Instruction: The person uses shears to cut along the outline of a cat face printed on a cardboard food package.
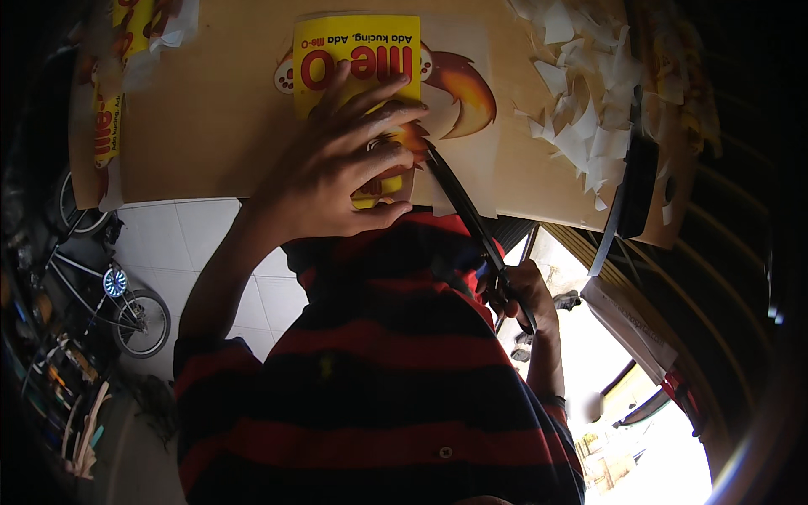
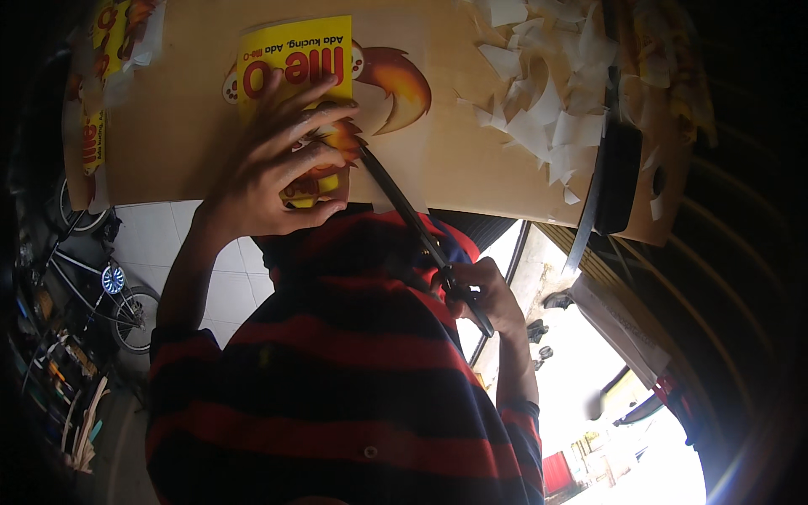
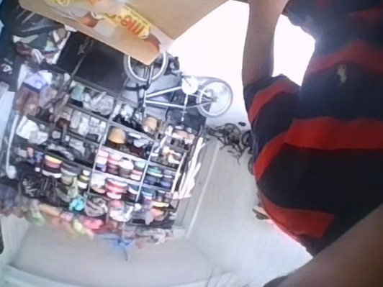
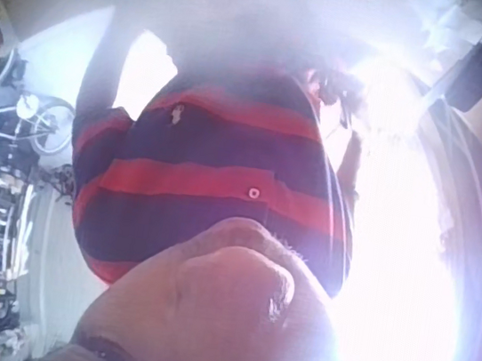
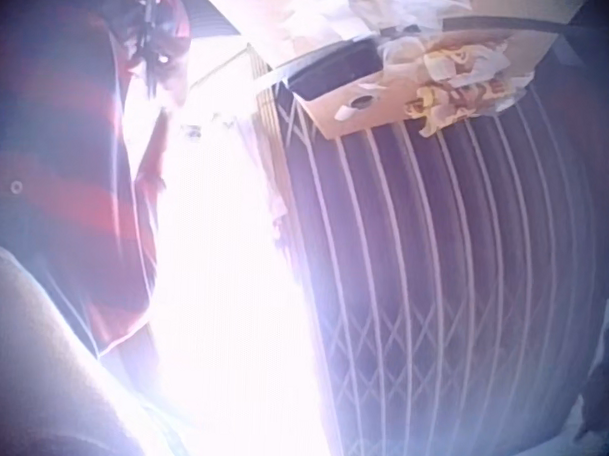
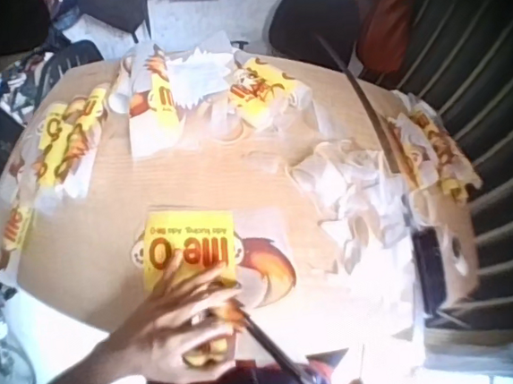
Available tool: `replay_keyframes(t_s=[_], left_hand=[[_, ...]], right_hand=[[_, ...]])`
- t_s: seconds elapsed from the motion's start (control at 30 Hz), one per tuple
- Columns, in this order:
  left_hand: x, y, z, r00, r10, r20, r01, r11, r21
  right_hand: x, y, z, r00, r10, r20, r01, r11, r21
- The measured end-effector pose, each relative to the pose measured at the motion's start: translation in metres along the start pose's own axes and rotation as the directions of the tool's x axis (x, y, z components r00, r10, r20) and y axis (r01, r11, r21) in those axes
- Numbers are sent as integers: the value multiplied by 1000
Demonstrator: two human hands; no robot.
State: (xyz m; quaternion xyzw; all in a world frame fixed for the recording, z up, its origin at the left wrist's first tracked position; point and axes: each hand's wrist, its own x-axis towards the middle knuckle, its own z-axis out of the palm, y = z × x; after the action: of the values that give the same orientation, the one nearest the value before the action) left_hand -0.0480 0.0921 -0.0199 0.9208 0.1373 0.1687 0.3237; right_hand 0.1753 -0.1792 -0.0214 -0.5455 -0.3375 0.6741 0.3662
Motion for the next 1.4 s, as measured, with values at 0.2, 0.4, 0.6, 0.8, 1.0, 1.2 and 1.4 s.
replay_keyframes(t_s=[0.2, 0.4, 0.6, 0.8, 1.0, 1.2, 1.4], left_hand=[[-1, 27, 41, 904, -234, -357, 245, 969, -15], [-7, 21, 37, 927, -204, -314, 219, 976, 14], [-7, 6, 19, 971, -110, -211, 122, 991, 48], [-3, 6, 14, 970, -61, -236, 71, 997, 32], [-4, 5, 14, 965, -40, -259, 36, 999, -18], [-9, 3, 18, 968, -73, -242, 55, 995, -81], [-7, 4, 15, 980, -61, -189, 50, 997, -62]], right_hand=[[5, -11, -15, 1000, -10, 7, 11, 997, -80], [10, -29, -33, 997, 44, 60, -38, 994, -102], [14, -28, -42, 994, -29, 104, 41, 993, -115], [21, -33, -53, 981, 110, 161, -91, 988, -123], [23, -31, -60, 982, 63, 177, -40, 990, -132], [23, -42, -49, 984, 133, 119, -118, 986, -121], [19, -34, -47, 995, 82, 54, -77, 993, -89]])
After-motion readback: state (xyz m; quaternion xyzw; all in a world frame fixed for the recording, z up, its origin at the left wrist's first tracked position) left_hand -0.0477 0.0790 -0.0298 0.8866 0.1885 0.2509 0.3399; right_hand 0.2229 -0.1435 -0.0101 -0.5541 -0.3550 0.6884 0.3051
